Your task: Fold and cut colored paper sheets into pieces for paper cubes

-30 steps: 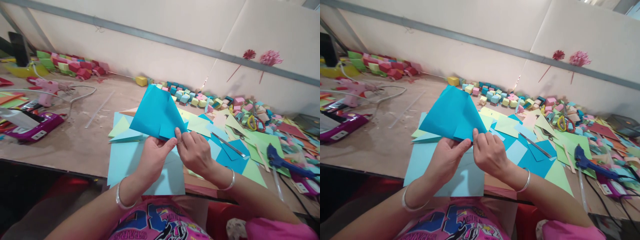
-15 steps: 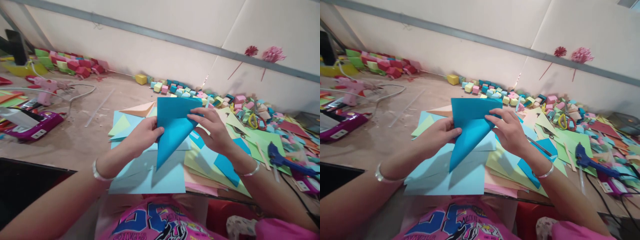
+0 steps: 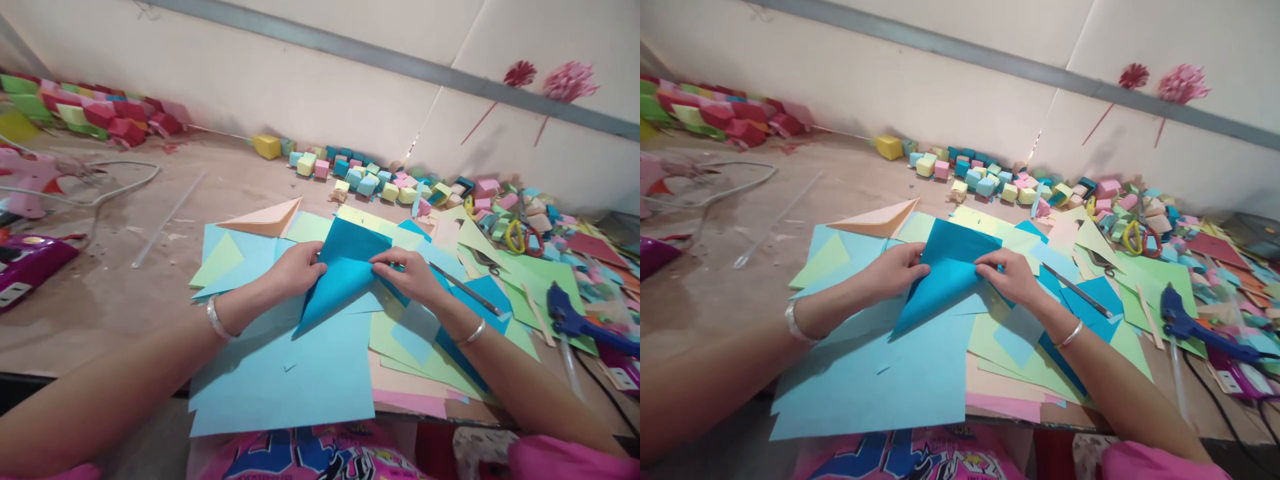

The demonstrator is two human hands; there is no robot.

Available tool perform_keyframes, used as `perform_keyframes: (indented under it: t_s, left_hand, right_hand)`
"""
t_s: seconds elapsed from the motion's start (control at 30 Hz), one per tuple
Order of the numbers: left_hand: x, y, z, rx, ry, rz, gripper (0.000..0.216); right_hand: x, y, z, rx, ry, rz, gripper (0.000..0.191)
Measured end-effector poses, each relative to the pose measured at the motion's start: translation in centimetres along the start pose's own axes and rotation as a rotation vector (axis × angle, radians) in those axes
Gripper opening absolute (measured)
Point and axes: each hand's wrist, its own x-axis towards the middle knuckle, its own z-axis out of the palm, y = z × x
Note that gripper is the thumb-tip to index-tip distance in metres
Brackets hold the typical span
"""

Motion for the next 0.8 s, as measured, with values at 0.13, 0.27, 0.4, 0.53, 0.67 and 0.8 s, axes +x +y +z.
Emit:
perform_keyframes:
  t_s: [0.13, 0.27, 0.4, 0.53, 0.67, 0.8]
  left_hand:
    - [0.0, -1.1, 0.0, 0.120, -0.035, 0.015, 0.023]
    - [-0.4, -0.8, -0.5, 0.211, 0.033, 0.060, 0.042]
    - [-3.0, 0.3, -2.2, 0.404, 0.216, 0.176, 0.046]
    - [-7.8, -0.1, -2.7, 0.756, 0.077, 0.310, 0.023]
    - [-11.3, -2.5, -0.3, 0.722, 0.115, 0.219, 0.012]
    - [-12.6, -4.0, 2.1, 0.659, 0.341, 0.224, 0.027]
  right_hand:
    - [-0.6, -0.1, 1.4, 0.006, -0.077, -0.050, 0.018]
    - [-1.0, -0.8, 1.5, -0.012, -0.127, -0.097, 0.018]
    - [-1.6, -0.8, 1.4, 0.009, -0.226, -0.054, 0.013]
    - [-2.0, -0.5, 1.1, 0.107, -0.333, -0.027, 0.014]
    - [-1.9, -0.9, -0.1, 0.179, -0.478, -0.109, 0.016]
    - [-1.8, -2.7, -0.9, 0.078, -0.557, -0.198, 0.012]
